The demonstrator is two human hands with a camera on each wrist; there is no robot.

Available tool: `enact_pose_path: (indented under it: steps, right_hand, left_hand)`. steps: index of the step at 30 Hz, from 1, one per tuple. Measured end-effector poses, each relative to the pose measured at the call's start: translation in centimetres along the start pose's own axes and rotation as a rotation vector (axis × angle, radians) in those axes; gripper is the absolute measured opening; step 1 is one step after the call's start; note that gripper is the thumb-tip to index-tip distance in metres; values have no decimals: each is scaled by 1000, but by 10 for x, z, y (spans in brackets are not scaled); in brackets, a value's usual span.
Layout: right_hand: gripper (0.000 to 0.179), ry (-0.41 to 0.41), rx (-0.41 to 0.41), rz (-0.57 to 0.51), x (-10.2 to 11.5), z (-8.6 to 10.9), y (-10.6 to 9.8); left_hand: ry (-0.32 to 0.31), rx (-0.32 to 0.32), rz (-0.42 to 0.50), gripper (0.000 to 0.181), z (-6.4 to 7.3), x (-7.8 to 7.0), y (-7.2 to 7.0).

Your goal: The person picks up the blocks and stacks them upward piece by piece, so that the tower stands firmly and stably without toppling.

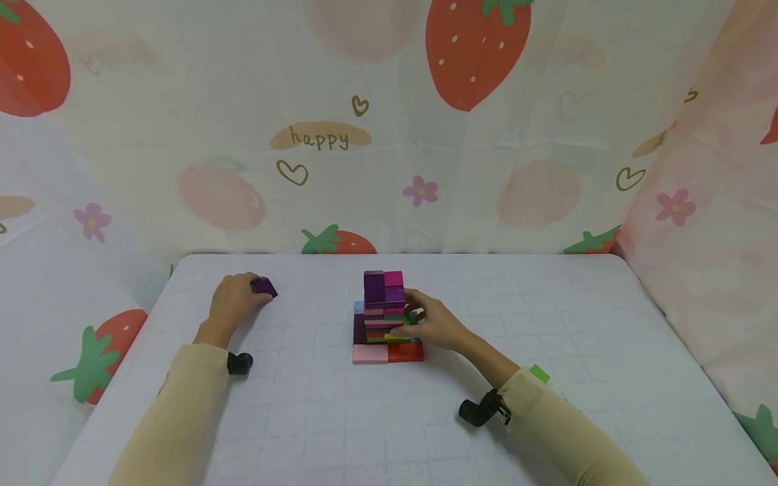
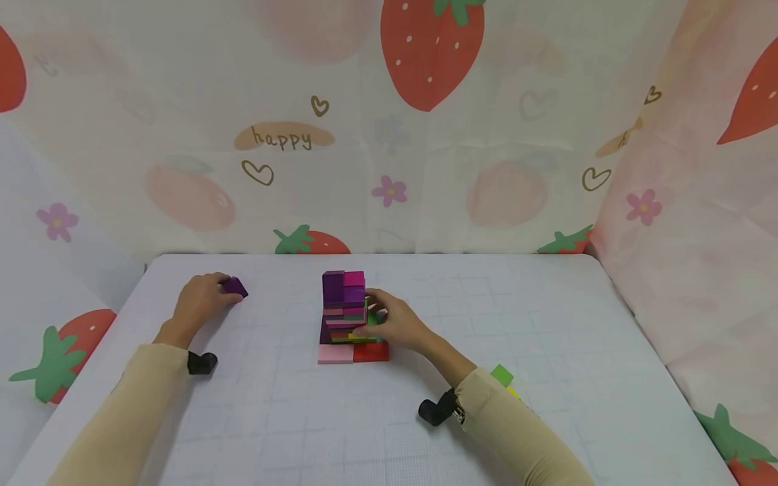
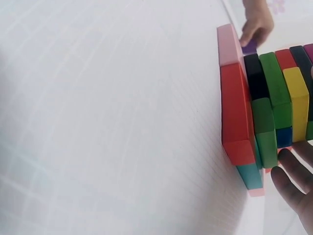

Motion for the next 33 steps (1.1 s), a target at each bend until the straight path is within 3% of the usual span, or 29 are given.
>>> enact_pose_path:
  steps: [6, 9, 13, 16, 19, 22, 25, 29, 33]
  right_hand:
    - [70, 1, 0, -2, 0, 1, 0]
    - [70, 0, 0, -2, -1, 1, 0]
    - [70, -5, 0, -2, -1, 2, -1]
    - [70, -6, -4, -4, -2, 2, -1]
    - [70, -10, -5, -5, -2, 1, -2]
    - [71, -13, -6, -10, -2, 1, -2]
    - [71, -19, -8, -16, -2, 0, -2]
    - [68, -27, -4, -23, -2, 1, -2]
    - [64, -42, 1, -14, 0, 1, -1]
  left_hand:
    - [-27, 2, 86, 62, 0, -4, 1]
    - [-20, 16, 163, 63, 1, -19, -8]
    - [47, 29, 349, 62, 14, -68, -38]
    - [155, 56, 474, 58, 33, -117, -62]
    - [278, 106, 526, 54, 54, -163, -79]
    - [384, 152, 489, 53, 70, -199, -85]
    - [460, 186, 404, 54, 77, -223, -82]
    - [513, 226, 265, 58, 80, -238, -68]
    - [523, 264, 180, 59, 81, -242, -55]
Point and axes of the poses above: each hand's wrist, its own z-axis away from the middle knuckle, its own y-axis out of the palm, x = y × z, the point moved 4 cm from there along -z, towards the middle knuckle, and after that the axes turned 8 degrees about -y, right-handed, at the moved point
